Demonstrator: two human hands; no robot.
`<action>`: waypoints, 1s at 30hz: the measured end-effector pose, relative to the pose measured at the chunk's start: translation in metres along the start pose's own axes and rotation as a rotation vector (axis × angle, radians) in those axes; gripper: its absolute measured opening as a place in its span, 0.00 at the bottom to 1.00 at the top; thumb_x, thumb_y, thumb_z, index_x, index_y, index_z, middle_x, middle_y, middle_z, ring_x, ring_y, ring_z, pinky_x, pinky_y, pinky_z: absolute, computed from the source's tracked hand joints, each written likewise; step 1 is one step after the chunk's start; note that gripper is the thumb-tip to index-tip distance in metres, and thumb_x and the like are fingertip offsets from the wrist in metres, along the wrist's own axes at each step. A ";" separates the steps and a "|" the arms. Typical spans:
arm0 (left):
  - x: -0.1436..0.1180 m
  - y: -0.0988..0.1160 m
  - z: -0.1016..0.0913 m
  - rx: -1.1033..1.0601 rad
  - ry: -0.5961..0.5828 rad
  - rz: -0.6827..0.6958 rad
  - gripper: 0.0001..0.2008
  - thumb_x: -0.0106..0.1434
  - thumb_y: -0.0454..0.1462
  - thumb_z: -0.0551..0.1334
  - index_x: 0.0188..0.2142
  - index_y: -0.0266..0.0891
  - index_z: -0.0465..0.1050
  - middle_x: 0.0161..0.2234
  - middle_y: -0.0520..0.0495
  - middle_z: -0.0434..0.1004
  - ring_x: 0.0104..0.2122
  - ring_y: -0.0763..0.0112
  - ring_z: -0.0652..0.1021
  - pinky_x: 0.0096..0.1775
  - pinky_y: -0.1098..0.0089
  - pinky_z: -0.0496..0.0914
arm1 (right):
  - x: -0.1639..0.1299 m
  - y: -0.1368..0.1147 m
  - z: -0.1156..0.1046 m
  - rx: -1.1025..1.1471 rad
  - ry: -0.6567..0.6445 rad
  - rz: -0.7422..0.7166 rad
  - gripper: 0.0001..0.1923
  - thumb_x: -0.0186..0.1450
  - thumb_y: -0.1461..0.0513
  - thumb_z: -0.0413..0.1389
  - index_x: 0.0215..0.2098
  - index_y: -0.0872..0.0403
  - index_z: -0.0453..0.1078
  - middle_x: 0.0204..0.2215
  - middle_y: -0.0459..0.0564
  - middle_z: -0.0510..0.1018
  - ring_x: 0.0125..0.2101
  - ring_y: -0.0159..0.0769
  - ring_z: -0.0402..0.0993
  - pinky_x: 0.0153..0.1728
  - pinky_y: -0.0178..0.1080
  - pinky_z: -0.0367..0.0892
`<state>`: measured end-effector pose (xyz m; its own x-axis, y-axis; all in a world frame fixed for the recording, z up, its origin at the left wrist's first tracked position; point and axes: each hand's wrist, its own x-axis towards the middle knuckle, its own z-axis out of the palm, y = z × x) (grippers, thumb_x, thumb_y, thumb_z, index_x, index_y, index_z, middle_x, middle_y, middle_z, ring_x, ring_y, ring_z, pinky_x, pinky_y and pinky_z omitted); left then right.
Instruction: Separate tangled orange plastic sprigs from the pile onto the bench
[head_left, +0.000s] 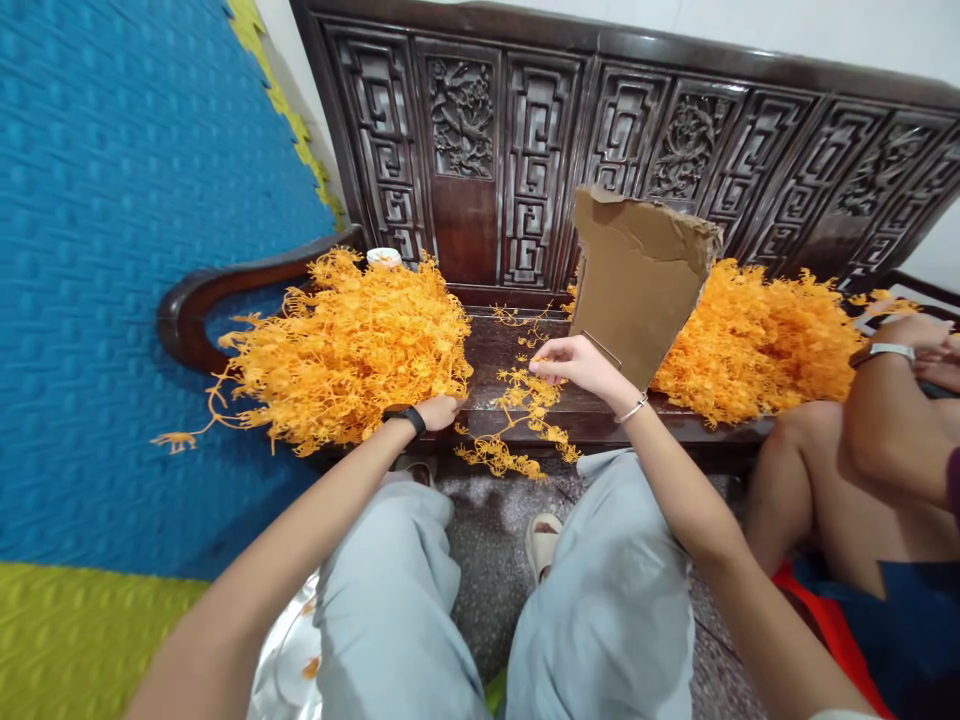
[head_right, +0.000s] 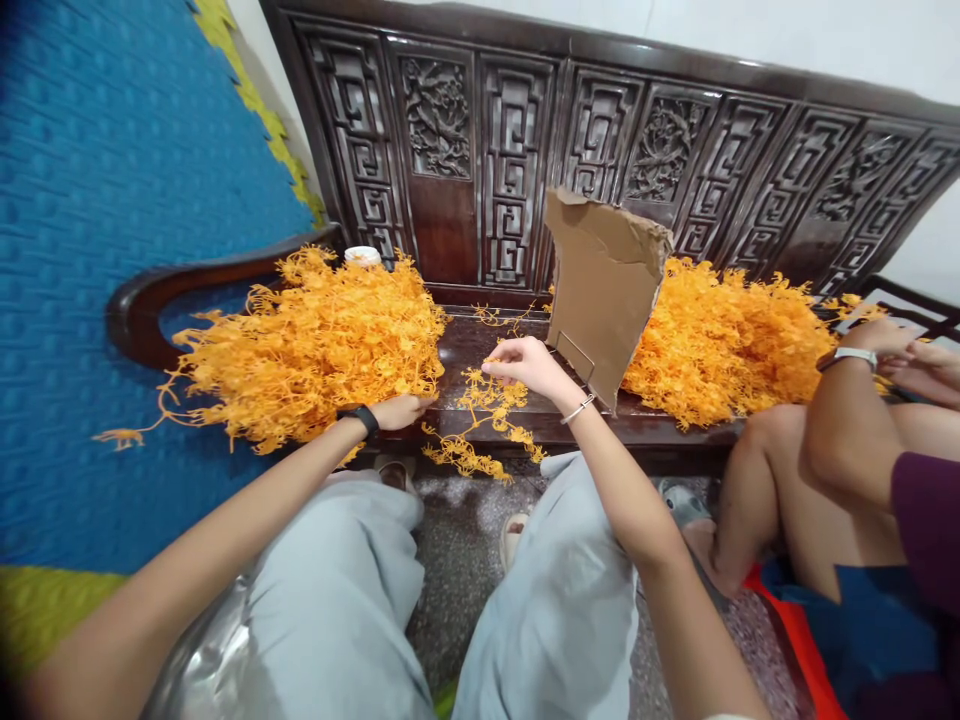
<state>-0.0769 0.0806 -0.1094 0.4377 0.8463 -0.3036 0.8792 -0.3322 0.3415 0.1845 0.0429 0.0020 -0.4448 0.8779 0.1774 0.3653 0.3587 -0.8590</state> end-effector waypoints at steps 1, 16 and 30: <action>-0.001 0.001 -0.001 0.002 -0.007 0.005 0.24 0.56 0.38 0.52 0.52 0.37 0.66 0.52 0.41 0.71 0.52 0.61 0.70 0.51 0.68 0.61 | 0.000 0.000 0.000 0.004 0.000 0.000 0.14 0.53 0.55 0.60 0.27 0.59 0.72 0.19 0.46 0.72 0.20 0.27 0.68 0.22 0.30 0.65; -0.010 0.014 0.002 0.024 -0.027 0.017 0.19 0.52 0.44 0.58 0.39 0.33 0.74 0.51 0.35 0.70 0.47 0.57 0.72 0.48 0.67 0.64 | 0.004 -0.005 0.008 -0.013 -0.010 0.014 0.14 0.53 0.55 0.60 0.28 0.60 0.72 0.19 0.47 0.73 0.20 0.27 0.69 0.21 0.30 0.64; -0.050 0.046 -0.030 -0.207 0.014 0.146 0.21 0.56 0.52 0.54 0.31 0.37 0.71 0.32 0.45 0.77 0.34 0.64 0.75 0.38 0.68 0.67 | 0.004 -0.006 0.006 -0.081 -0.041 -0.059 0.14 0.54 0.55 0.60 0.28 0.59 0.74 0.21 0.47 0.74 0.21 0.27 0.66 0.23 0.31 0.60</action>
<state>-0.0639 0.0353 -0.0514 0.5533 0.8019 -0.2254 0.7488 -0.3603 0.5563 0.1756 0.0422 0.0052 -0.5000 0.8412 0.2057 0.4017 0.4357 -0.8055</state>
